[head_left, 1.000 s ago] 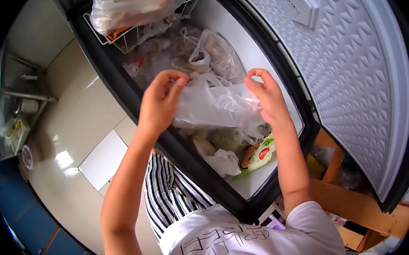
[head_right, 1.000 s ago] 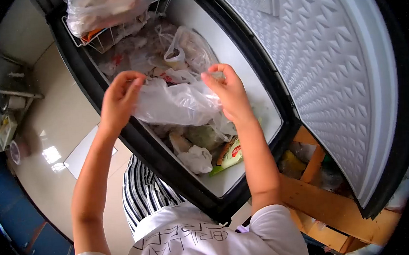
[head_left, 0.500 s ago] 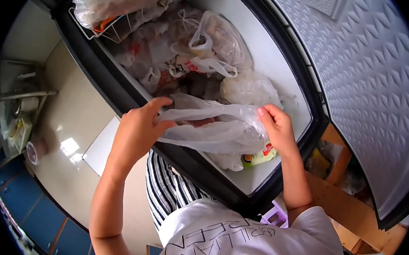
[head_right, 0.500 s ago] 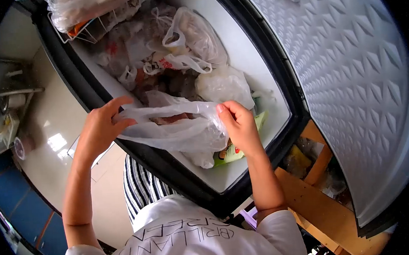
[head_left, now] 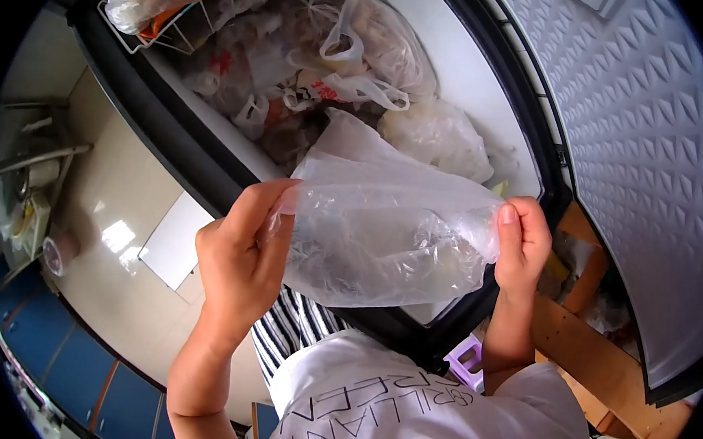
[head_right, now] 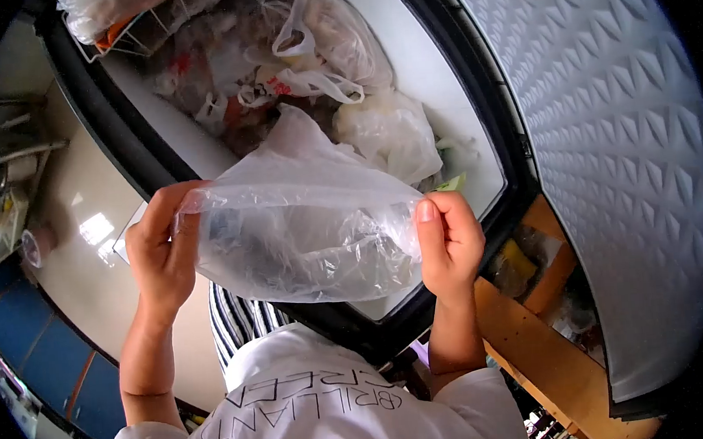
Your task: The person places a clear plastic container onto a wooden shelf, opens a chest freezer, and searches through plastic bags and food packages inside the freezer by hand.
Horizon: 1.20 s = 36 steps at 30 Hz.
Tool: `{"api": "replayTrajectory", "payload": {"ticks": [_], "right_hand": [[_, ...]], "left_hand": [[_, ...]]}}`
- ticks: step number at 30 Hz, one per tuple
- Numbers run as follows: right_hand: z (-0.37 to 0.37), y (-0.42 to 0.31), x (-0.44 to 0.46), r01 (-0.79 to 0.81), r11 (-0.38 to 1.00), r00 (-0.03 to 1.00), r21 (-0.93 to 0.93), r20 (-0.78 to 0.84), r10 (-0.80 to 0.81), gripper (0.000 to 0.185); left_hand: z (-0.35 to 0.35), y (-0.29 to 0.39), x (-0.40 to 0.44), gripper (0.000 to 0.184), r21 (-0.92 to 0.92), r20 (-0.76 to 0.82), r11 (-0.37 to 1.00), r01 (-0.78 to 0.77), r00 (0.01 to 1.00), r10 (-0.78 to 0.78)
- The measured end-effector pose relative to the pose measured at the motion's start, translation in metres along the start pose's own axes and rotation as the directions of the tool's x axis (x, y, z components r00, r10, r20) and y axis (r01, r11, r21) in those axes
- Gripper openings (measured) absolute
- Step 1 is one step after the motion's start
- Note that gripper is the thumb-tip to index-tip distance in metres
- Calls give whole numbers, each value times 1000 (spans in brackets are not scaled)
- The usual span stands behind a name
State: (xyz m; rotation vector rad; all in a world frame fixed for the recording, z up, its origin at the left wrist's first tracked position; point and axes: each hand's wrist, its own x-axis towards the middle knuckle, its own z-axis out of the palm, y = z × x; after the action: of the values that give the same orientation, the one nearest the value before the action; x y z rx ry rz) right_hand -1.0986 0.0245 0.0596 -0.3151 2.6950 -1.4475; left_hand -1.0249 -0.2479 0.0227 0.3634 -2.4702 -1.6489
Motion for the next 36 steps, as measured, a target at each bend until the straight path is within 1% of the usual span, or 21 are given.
{"api": "replayTrajectory", "payload": {"ticks": [2, 5, 6, 7, 9, 14, 16, 17, 18, 19, 23, 25, 26, 27, 29, 30, 32, 33, 34, 35, 36], "right_hand": [[2, -1, 2, 33, 999, 999, -15, -10, -33, 13], [5, -2, 7, 23, 1000, 999, -14, -22, -23, 13], [6, -1, 9, 63, 997, 998, -42, -29, -64, 13], [6, -1, 9, 101, 993, 994, -69, -33, -104, 14], [6, -3, 9, 99, 993, 995, -62, -29, -101, 14], [10, -1, 10, 122, 991, 992, -60, -29, -124, 15], [14, 0, 12, 82, 997, 997, 15, -3, -82, 15], [20, 1, 13, 83, 996, 997, 17, -3, -83, 15], [30, 3, 14, 20, 994, 999, 108, 38, -25, 14], [42, 5, 17, -43, 980, 996, 195, 82, 28, 14], [104, 24, 35, -100, 972, 967, 211, 251, 45, 10], [128, 28, 42, -97, 938, 962, 332, 274, 2, 8], [135, 26, 43, -100, 927, 956, 361, 293, -11, 8], [141, 33, 40, -65, 928, 948, 366, 313, -56, 8], [149, 45, 35, -26, 963, 951, 267, 302, -58, 7], [151, 54, 34, -17, 963, 950, 268, 305, -68, 7], [152, 81, 33, -183, 982, 885, 56, 443, 140, 9], [155, 99, 30, -178, 983, 884, 53, 448, 136, 9], [159, 119, 25, -98, 994, 852, 38, 520, 64, 15], [163, 136, 24, -11, 999, 808, 32, 589, -10, 22], [166, 149, 27, 81, 996, 798, -39, 602, -41, 34]], "left_hand": [[-2, 9, 1, 14, -138, 0, 984, 110, 994, -111], [-3, 13, 1, 12, -171, -39, 984, 53, 997, -61], [1, 9, 0, 12, -193, -92, 981, -27, 996, 9], [-1, 12, -2, 12, -188, -91, 982, -21, 996, 4], [-9, 20, -4, 14, -271, -35, 959, 80, 995, -93], [-11, 25, -4, 14, -240, -58, 967, 79, 994, -96], [-8, 23, -2, 13, -209, -71, 976, 62, 994, -78], [-3, 21, -1, 12, -262, -28, 958, 114, 992, -126], [1, 19, 0, 12, -312, 16, 936, 166, 985, -169], [5, 16, 4, 10, -277, 48, 945, 172, 985, -165], [26, 2, 24, 8, -269, 37, 947, 173, 985, -169], [32, -2, 31, 6, -43, 47, 991, 126, 991, -124], [36, -3, 33, 7, -6, 63, 994, 108, 992, -108], [40, -4, 35, 8, 115, 103, 991, 72, 991, -84], [51, -18, 40, 9, 184, 137, 982, -34, 991, 8], [57, -34, 40, 11, 263, 205, 960, -95, 978, 40], [67, -61, 32, 15, 495, 379, 836, -237, 925, 38], [71, -66, 24, 19, 574, 444, 761, -303, 896, 22], [71, -63, 20, 19, 572, 443, 763, -301, 896, 22], [69, -59, 19, 20, 499, 452, 830, -248, 892, -6], [67, -55, 21, 21, 422, 463, 887, -188, 885, -33]]}}
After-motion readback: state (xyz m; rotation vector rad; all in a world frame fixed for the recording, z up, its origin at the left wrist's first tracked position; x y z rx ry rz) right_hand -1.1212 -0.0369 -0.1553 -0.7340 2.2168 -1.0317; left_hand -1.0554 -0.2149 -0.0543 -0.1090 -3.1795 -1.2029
